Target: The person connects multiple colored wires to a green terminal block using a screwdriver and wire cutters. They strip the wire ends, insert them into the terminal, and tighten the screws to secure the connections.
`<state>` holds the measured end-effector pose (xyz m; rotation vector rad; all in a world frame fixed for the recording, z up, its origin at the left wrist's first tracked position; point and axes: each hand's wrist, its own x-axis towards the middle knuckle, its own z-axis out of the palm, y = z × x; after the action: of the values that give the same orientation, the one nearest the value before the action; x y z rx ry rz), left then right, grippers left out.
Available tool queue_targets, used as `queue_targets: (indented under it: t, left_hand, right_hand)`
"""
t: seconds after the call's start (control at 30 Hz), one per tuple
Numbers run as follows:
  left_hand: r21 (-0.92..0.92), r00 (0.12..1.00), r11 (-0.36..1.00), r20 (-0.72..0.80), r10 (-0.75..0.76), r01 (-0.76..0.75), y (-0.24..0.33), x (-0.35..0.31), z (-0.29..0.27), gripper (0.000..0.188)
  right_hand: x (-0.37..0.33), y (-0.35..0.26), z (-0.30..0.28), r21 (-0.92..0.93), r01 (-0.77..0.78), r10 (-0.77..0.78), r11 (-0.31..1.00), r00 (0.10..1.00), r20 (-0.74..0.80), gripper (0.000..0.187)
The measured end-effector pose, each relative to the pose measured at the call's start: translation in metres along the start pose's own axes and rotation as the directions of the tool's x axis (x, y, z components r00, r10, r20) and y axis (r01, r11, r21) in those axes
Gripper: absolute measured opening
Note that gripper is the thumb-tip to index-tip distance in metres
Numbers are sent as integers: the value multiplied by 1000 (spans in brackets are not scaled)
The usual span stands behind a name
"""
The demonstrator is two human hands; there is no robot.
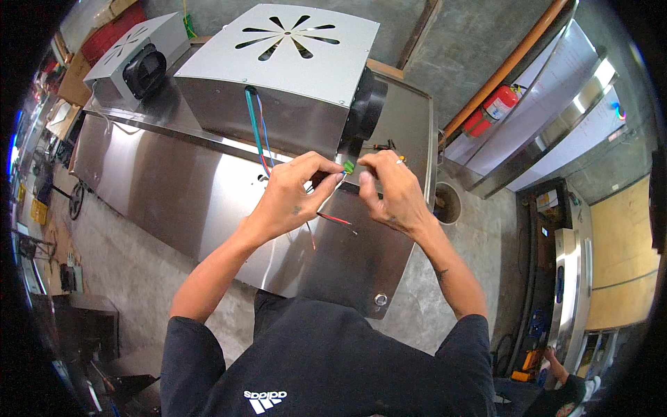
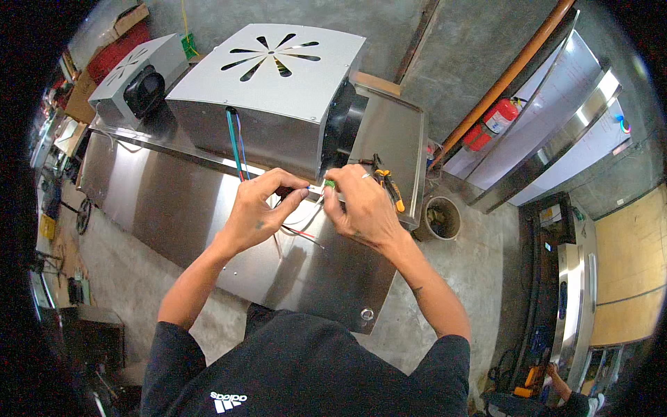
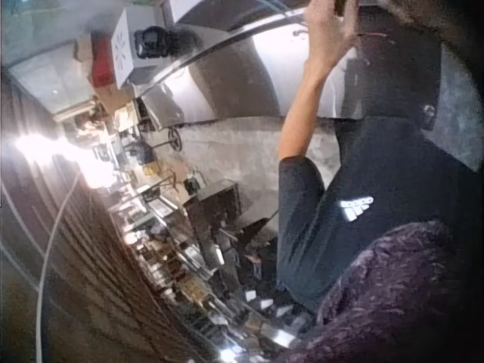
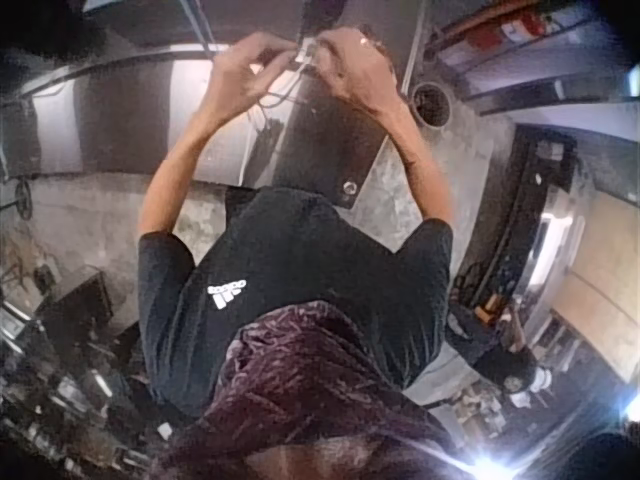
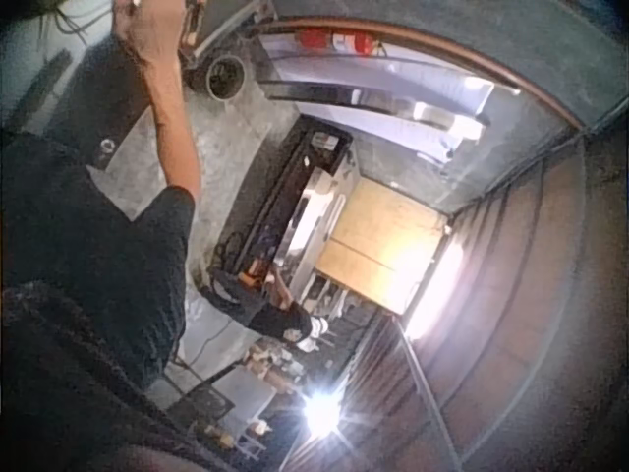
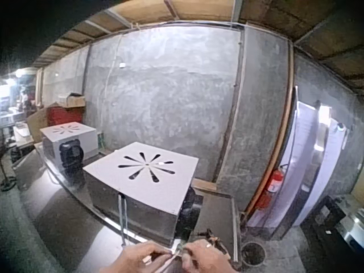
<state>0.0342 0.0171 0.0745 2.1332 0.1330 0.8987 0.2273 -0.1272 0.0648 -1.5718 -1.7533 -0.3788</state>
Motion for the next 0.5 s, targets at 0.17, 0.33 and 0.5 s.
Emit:
queue_targets:
  t: [0.17, 0.33, 0.5]
  left_hand:
    - [-107, 966, 966, 130, -222, 236, -2, 0, -9, 12]
    - [-40, 998, 999, 64, -20, 23, 1, -2, -8, 12]
    - [232, 956, 929, 14, 293, -288, -14, -13, -1, 15]
  right_hand:
    - [12, -4, -6, -244, 377, -336, 894, 922, 192, 32]
    - [13, -24, 0, 183, -177, 129, 967, 960, 248, 15]
    - [0, 3, 17, 562, -808, 261, -177, 513, 818, 42]
